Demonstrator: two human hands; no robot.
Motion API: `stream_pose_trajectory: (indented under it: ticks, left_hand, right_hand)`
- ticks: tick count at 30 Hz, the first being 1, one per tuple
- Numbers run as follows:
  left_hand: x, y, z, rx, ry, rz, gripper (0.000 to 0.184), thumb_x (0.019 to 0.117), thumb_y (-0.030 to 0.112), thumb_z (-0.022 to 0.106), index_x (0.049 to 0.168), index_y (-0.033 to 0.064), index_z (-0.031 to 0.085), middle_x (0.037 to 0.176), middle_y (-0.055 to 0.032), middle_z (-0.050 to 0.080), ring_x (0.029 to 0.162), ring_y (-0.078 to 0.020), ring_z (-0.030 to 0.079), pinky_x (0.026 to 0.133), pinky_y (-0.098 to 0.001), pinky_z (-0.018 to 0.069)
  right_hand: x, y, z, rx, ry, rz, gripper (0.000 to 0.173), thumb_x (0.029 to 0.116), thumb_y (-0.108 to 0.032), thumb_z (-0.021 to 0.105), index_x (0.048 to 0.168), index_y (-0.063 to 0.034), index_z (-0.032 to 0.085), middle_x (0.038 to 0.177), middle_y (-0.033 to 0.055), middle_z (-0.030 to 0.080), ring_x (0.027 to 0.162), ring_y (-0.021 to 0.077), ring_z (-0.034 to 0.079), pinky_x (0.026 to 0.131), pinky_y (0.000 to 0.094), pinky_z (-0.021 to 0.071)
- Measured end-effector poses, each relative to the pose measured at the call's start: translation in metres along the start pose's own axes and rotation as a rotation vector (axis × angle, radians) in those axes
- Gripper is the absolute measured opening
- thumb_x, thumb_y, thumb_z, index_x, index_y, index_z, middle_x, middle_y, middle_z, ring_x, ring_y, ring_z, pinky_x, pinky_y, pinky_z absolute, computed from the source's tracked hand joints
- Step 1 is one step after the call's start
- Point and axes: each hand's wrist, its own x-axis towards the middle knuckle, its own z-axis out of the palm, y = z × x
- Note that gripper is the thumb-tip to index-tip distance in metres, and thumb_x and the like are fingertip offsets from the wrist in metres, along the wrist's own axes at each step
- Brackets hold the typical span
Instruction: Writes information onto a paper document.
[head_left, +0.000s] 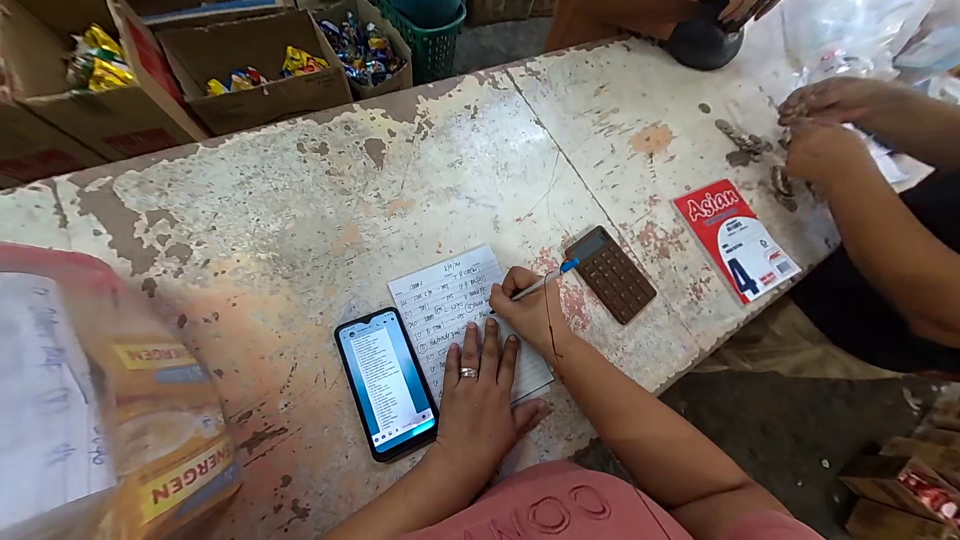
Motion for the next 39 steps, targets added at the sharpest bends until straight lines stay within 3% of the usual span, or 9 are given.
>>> stream_pose_trajectory:
  ticks: [9, 11, 19, 39]
  left_hand:
    - [0.001, 0.0, 0.002, 0.022, -0.008, 0.004, 0.091, 0.0927, 0.078, 0.031, 0.153, 0.0125, 0.049, 0.161, -0.0169, 0.039, 0.147, -0.0428, 0.039, 0.113, -0.0633, 0.0338]
    - [0.0, 0.0, 0.0, 0.021, -0.01, 0.013, 0.089, 0.0939, 0.076, 0.031, 0.153, 0.0119, 0.048, 0.161, -0.0171, 0.039, 0.146, -0.044, 0.039, 0.113, -0.0639, 0.034]
    - [0.001, 0.0, 0.002, 0.014, 0.005, 0.018, 0.089, 0.0929, 0.077, 0.034, 0.152, 0.0112, 0.049, 0.16, -0.0177, 0.042, 0.146, -0.0446, 0.04, 0.112, -0.0649, 0.0352]
    - [0.0, -0.001, 0.003, 0.023, 0.025, 0.024, 0.089, 0.0933, 0.077, 0.032, 0.151, 0.0119, 0.05, 0.16, -0.0172, 0.042, 0.145, -0.0445, 0.041, 0.112, -0.0643, 0.0357]
  right_hand:
    - [0.004, 0.002, -0.007, 0.111, 0.028, 0.033, 0.028, 0.0873, -0.006, 0.064, 0.065, -0.0122, 0.049, 0.055, -0.008, 0.044, 0.047, -0.0024, 0.04, 0.046, 0.0157, 0.0328]
    - [0.004, 0.001, -0.013, 0.131, 0.054, 0.064, 0.03, 0.0887, -0.004, 0.067, 0.065, -0.0102, 0.05, 0.053, -0.0047, 0.046, 0.045, 0.0001, 0.042, 0.044, 0.0165, 0.0335]
    - [0.005, 0.003, -0.011, -0.015, -0.009, 0.031, 0.028, 0.0881, -0.01, 0.066, 0.065, -0.0106, 0.051, 0.055, -0.0068, 0.045, 0.048, -0.002, 0.041, 0.047, 0.0176, 0.0321]
    - [0.005, 0.003, -0.011, 0.031, 0.022, 0.043, 0.028, 0.0874, -0.006, 0.065, 0.065, -0.0115, 0.049, 0.054, -0.0081, 0.042, 0.048, -0.0033, 0.039, 0.047, 0.0155, 0.0309]
